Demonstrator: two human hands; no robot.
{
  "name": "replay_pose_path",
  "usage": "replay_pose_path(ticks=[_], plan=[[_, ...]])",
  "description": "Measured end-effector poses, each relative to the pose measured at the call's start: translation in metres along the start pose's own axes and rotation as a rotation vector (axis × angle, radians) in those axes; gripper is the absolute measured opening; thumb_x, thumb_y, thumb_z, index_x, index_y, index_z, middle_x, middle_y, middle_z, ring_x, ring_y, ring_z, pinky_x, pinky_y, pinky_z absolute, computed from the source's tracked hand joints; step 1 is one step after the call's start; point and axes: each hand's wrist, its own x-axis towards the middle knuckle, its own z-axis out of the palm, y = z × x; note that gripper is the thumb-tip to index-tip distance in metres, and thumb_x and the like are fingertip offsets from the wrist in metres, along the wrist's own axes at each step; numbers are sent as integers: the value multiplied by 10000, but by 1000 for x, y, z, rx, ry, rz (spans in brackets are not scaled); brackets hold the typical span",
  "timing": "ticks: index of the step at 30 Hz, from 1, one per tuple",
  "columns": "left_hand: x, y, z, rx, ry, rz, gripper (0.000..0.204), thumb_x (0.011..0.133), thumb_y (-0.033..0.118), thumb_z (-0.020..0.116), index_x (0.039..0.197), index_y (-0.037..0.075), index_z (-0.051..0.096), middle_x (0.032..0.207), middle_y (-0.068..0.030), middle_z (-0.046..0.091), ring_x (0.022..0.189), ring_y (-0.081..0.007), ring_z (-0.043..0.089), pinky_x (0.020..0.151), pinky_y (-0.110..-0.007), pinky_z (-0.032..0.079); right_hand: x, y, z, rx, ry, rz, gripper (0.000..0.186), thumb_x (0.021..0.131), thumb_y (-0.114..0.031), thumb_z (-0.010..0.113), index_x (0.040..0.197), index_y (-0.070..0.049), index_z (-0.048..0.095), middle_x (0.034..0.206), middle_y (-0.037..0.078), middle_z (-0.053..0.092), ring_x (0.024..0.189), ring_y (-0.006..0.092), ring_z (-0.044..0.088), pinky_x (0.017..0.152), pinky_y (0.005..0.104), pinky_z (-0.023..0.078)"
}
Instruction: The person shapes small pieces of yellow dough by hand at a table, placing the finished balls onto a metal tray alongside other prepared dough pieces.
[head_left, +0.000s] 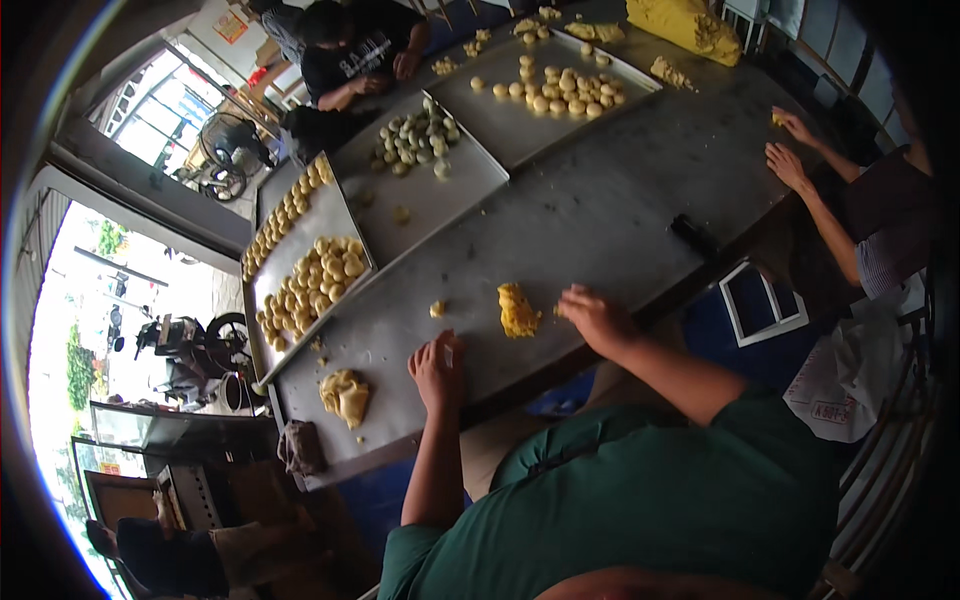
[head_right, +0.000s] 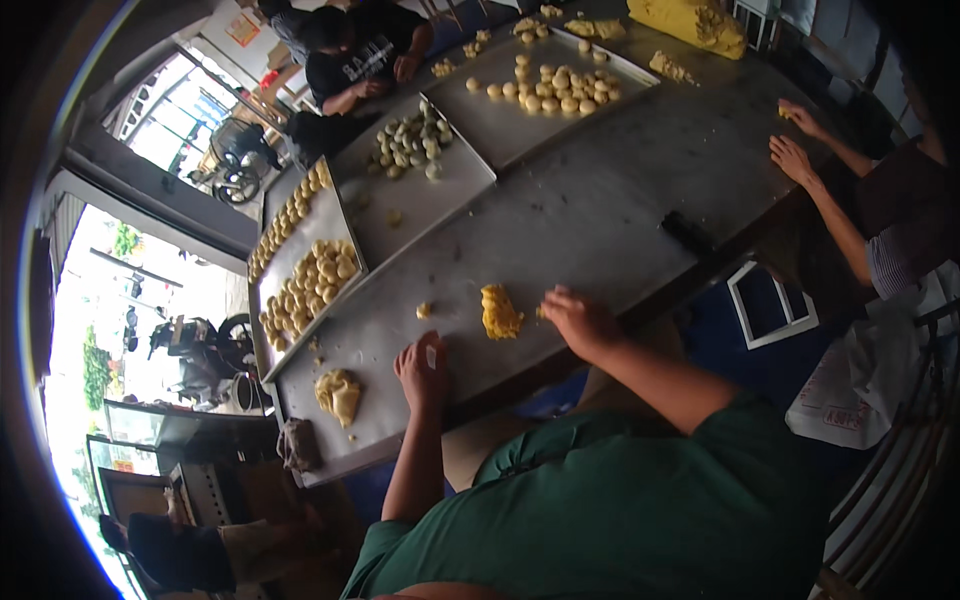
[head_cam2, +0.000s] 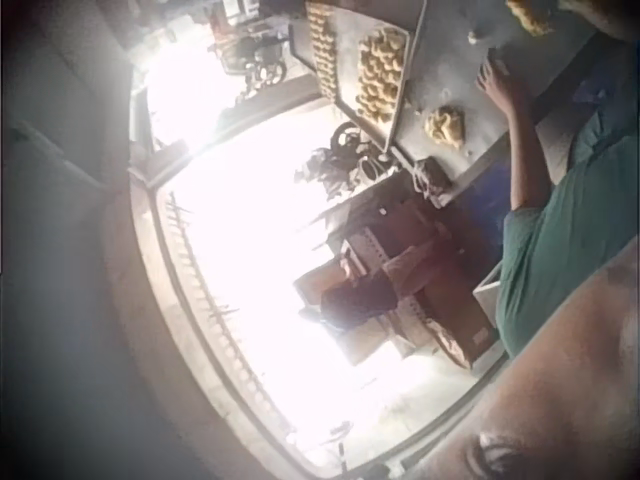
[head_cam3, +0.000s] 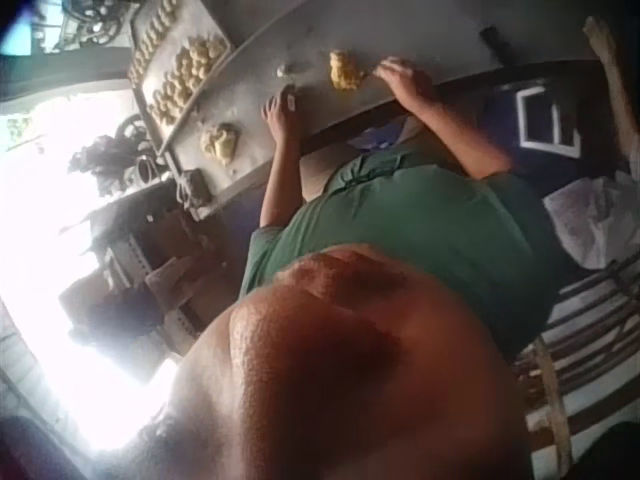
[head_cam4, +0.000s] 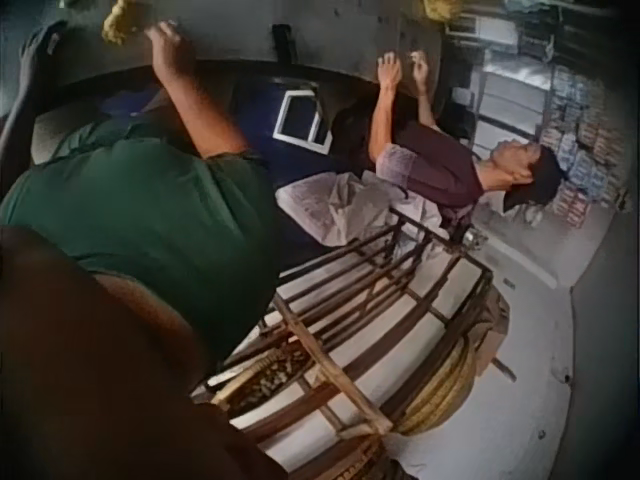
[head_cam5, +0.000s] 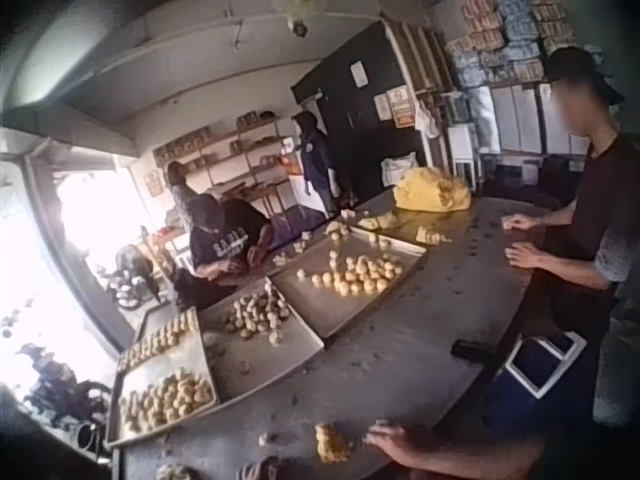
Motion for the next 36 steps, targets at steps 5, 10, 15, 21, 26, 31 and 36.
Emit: replay_pose_path(ticks=[5, 10, 15, 21, 26, 31, 36], plan=[[1, 6, 4, 66, 74, 110, 269, 942, 305, 705, 1165, 155, 714, 1197, -57, 700, 1199, -286, 601, 1119, -444, 366, 30, -12, 10, 244, -144, -27, 348, 929, -90, 589, 1258, -50, 695, 1358, 116, 670, 1311, 314, 596, 1101, 419, 497], [-3, 9, -11, 9, -26, -35, 255, 949, 306, 697, 1154, 156, 714, 1196, -57, 705, 1213, -287, 596, 1125, -443, 360, 28, -30, 13, 110, -168, -52, 221, 923, -107, 682, 1130, -41, 721, 1238, 97, 698, 1221, 292, 628, 1029, 405, 524], [1, 17, -11, -80, -13, -28, 264, 967, 314, 664, 1169, 149, 704, 1198, -67, 716, 1231, -294, 592, 1133, -450, 345, 20, -10, -9, 354, -217, 39, 156, 902, -85, 734, 1052, -66, 697, 1119, 99, 689, 1049, 319, 683, 885, 416, 563], [-1, 12, -7, -91, 69, 26, 211, 937, 259, 693, 1122, 162, 719, 1192, -45, 718, 1225, -282, 603, 1128, -439, 353, -2, -3, 0, 93, -106, -4, 233, 979, -76, 644, 1197, -11, 697, 1202, 155, 709, 1129, 348, 683, 944, 427, 564], [-7, 11, -17, -104, 21, -23, 218, 930, 257, 688, 1117, 149, 714, 1194, -49, 697, 1230, -279, 586, 1119, -453, 356, 29, -25, 6, 195, -263, -97, 329, 980, -34, 615, 1305, -17, 660, 1261, 174, 701, 1258, 355, 627, 1044, 431, 525], [-6, 9, -10, -112, 107, 13, 210, 926, 266, 704, 1107, 160, 720, 1174, -35, 703, 1200, -270, 603, 1107, -441, 365, 11, -25, 11, 38, -348, -60, 399, 981, -94, 660, 1375, -42, 626, 1324, 181, 664, 1237, 353, 637, 1029, 438, 530], [-11, 6, -12, -143, 34, -8, 203, 934, 262, 692, 1113, 170, 719, 1165, -28, 702, 1198, -253, 602, 1119, -441, 346, 13, -1, -8, 169, -172, -44, 307, 1024, -124, 628, 1313, -29, 669, 1266, 192, 690, 1198, 371, 655, 1001, 431, 545]])
